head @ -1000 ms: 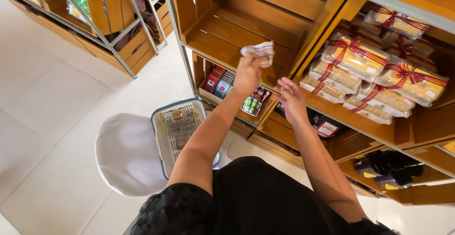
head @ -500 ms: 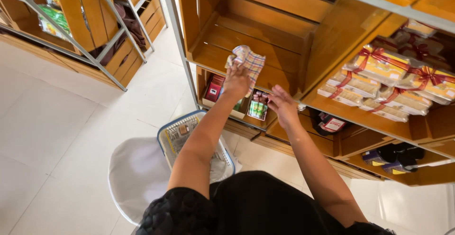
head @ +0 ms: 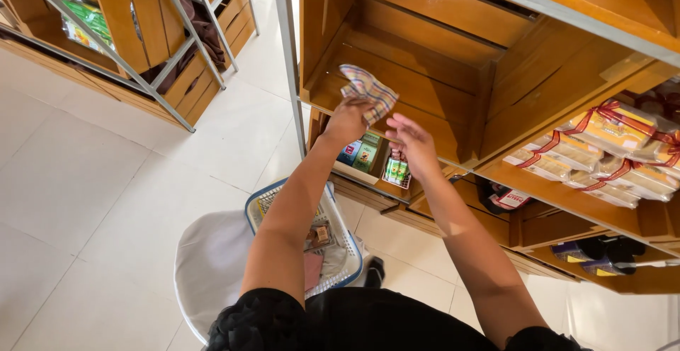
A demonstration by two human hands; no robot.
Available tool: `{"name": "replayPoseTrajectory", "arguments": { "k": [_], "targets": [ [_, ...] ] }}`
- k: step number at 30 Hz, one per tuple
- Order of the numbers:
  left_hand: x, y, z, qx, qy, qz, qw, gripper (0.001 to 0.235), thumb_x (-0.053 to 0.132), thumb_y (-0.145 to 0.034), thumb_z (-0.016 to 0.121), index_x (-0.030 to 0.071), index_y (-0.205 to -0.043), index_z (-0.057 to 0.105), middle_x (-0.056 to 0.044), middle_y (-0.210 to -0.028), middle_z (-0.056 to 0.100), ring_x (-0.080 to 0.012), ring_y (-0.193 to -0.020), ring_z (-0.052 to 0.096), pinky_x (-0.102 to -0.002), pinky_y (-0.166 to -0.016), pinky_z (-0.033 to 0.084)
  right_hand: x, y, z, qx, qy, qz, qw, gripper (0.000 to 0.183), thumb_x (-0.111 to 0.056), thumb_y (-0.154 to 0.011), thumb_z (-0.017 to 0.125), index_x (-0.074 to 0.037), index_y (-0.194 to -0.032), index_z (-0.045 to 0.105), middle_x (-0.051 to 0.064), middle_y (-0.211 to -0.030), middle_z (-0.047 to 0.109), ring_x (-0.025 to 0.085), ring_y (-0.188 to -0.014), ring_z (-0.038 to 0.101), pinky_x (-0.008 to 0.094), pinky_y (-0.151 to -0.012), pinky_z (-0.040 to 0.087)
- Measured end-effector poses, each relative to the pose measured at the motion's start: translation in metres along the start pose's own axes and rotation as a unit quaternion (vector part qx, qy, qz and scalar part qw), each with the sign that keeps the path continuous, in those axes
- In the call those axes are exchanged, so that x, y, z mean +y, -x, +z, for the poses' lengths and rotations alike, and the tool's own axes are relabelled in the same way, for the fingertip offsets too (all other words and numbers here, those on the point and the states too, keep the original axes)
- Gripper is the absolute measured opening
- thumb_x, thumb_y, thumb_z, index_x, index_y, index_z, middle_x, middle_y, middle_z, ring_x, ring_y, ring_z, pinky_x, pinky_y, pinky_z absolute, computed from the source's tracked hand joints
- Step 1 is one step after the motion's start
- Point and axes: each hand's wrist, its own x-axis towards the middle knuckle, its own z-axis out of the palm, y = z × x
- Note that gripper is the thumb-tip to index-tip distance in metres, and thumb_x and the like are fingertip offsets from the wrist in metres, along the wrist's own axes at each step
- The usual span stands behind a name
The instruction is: Wiping down a display shelf and cleaning individual packaged items in a store setting.
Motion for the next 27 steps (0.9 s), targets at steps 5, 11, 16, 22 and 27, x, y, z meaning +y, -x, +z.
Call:
{"name": "replayPoseTrajectory", "arguments": {
  "k": [5,11,16,22,27],
  "targets": [
    [0.012,-0.003,-0.019,-0.008,0.135,-0.010,0.991,0.037,0.010,-0.080,0.069,0.015,-0.117,0.076,-0.003,-0.120,0.074,-0.0292,-0.116,0.067,-0.043,-0.103,0.052,-0.016,-0.064,-0.009,-0.003,0.041,-0.084,0.996,0.032,-0.010,-0.104,0.055,-0.012,-0.134,0.063,0.009,-0.121,0.071,0.014,-0.094,0.071,0.024,-0.075,0.062],
    [0.039,-0.011,-0.046,0.006,0.179,-0.042,0.983,0.045,-0.005,-0.083,0.056,0.016,-0.118,0.074,-0.006,-0.119,0.073,-0.0343,-0.114,0.067,-0.047,-0.100,0.054,-0.006,-0.130,-0.008,-0.115,0.230,-0.174,0.951,0.045,-0.002,-0.096,0.061,-0.019,-0.138,0.063,0.009,-0.108,0.072,0.017,-0.082,0.071,0.028,-0.068,0.062],
    [0.045,-0.029,-0.053,0.029,0.186,-0.029,0.982,0.043,-0.006,-0.082,0.053,0.020,-0.109,0.075,0.000,-0.114,0.074,-0.0316,-0.110,0.067,-0.047,-0.098,0.054,-0.006,-0.155,0.011,-0.252,0.396,-0.165,0.867,0.063,-0.002,-0.092,0.061,-0.019,-0.151,0.050,0.024,-0.137,0.061,0.043,-0.128,0.058,0.054,-0.107,0.048],
    [0.030,-0.015,-0.064,0.073,0.097,-0.037,0.992,0.042,-0.010,-0.081,0.052,0.018,-0.103,0.074,0.000,-0.111,0.073,-0.0273,-0.109,0.069,-0.041,-0.096,0.055,0.008,-0.181,0.014,-0.231,0.451,-0.179,0.843,0.030,-0.015,-0.096,0.061,-0.009,-0.124,0.071,0.019,-0.112,0.073,0.037,-0.110,0.069,0.049,-0.092,0.057],
    [0.009,-0.007,-0.061,0.149,-0.101,-0.096,0.979,0.030,-0.002,-0.083,0.058,0.022,-0.095,0.073,0.002,-0.105,0.068,-0.0236,-0.093,0.071,-0.037,-0.080,0.059,0.041,-0.223,0.048,-0.169,0.280,-0.147,0.933,0.024,-0.020,-0.090,0.074,-0.018,-0.114,0.074,0.011,-0.081,0.070,0.017,-0.047,0.065,0.024,-0.038,0.055]
  ]
}}
